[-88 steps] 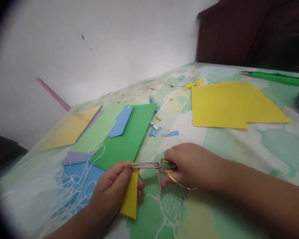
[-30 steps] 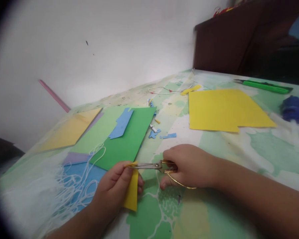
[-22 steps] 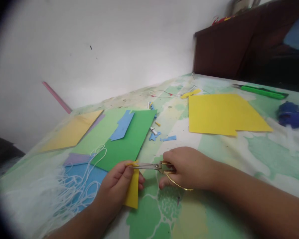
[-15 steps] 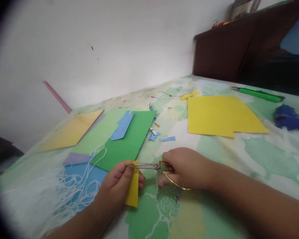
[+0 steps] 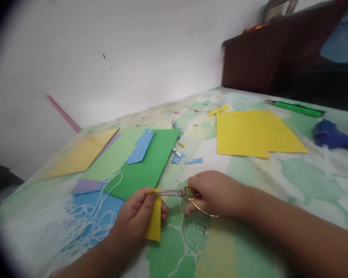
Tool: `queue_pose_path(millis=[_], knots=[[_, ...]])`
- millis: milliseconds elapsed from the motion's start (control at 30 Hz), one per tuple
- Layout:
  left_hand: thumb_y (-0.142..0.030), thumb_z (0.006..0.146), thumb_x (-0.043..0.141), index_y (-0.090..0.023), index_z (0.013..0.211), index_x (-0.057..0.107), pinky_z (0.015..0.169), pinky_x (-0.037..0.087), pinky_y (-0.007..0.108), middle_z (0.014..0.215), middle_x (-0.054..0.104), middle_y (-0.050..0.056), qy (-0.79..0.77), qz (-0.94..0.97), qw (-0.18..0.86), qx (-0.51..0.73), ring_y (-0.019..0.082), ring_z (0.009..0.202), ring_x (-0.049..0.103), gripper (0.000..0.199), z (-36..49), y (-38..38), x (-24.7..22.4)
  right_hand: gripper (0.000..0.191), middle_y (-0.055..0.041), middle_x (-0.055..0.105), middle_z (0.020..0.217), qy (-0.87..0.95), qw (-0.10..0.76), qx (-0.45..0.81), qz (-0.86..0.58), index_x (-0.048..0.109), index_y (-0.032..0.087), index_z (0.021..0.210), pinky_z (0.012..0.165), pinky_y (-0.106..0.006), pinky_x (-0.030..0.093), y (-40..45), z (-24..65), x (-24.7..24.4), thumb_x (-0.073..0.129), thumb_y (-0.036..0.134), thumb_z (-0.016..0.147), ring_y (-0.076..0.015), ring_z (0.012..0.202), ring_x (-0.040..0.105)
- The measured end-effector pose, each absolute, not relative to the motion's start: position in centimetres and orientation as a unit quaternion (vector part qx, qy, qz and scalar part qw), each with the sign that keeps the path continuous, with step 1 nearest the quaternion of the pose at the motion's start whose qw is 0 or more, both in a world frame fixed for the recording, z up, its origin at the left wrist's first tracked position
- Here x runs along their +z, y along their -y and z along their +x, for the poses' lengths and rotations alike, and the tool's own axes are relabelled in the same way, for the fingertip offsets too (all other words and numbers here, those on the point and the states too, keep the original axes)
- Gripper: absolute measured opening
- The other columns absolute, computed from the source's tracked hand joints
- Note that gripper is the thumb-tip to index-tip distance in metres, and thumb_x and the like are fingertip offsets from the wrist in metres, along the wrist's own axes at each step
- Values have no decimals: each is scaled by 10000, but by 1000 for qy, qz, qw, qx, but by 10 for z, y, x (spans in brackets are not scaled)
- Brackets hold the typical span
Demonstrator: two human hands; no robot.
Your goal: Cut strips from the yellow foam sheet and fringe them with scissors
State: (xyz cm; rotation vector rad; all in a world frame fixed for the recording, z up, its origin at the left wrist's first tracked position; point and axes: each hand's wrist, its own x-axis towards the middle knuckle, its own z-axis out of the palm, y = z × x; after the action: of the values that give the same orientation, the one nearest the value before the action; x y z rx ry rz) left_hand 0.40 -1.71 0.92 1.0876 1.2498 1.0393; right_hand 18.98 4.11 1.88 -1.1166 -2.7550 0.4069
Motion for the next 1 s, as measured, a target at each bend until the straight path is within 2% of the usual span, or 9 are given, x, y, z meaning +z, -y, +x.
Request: queue_pose_path(millis=[500, 733, 1000], knots=[[-353, 746, 416, -189, 744, 493, 457, 431, 204, 565, 586, -38, -524, 467, 567, 432, 95, 498, 556, 181, 2, 16, 11, 283, 11, 515, 559, 914, 67, 130, -378, 451, 178, 595, 428, -207, 230, -39, 189, 19, 514, 444, 670, -117, 504, 431], [-341, 733, 438, -161, 751, 489, 477, 435, 236, 565, 579, -14, -535, 442, 584, 420, 113, 504, 556, 188, 4, 16, 20, 345, 9, 507, 563, 910, 57, 153, -382, 450, 181, 608, 429, -209, 235, -40, 190, 23, 486, 522, 652, -117, 501, 414], [-327, 729, 453, -156, 735, 497, 475, 441, 217, 552, 592, -14, -544, 416, 590, 428, 101, 487, 560, 177, 5, 15, 20, 402, 5, 505, 575, 905, 45, 165, -390, 434, 185, 621, 425, -211, 231, -38, 191, 24, 436, 587, 643, -122, 494, 403]])
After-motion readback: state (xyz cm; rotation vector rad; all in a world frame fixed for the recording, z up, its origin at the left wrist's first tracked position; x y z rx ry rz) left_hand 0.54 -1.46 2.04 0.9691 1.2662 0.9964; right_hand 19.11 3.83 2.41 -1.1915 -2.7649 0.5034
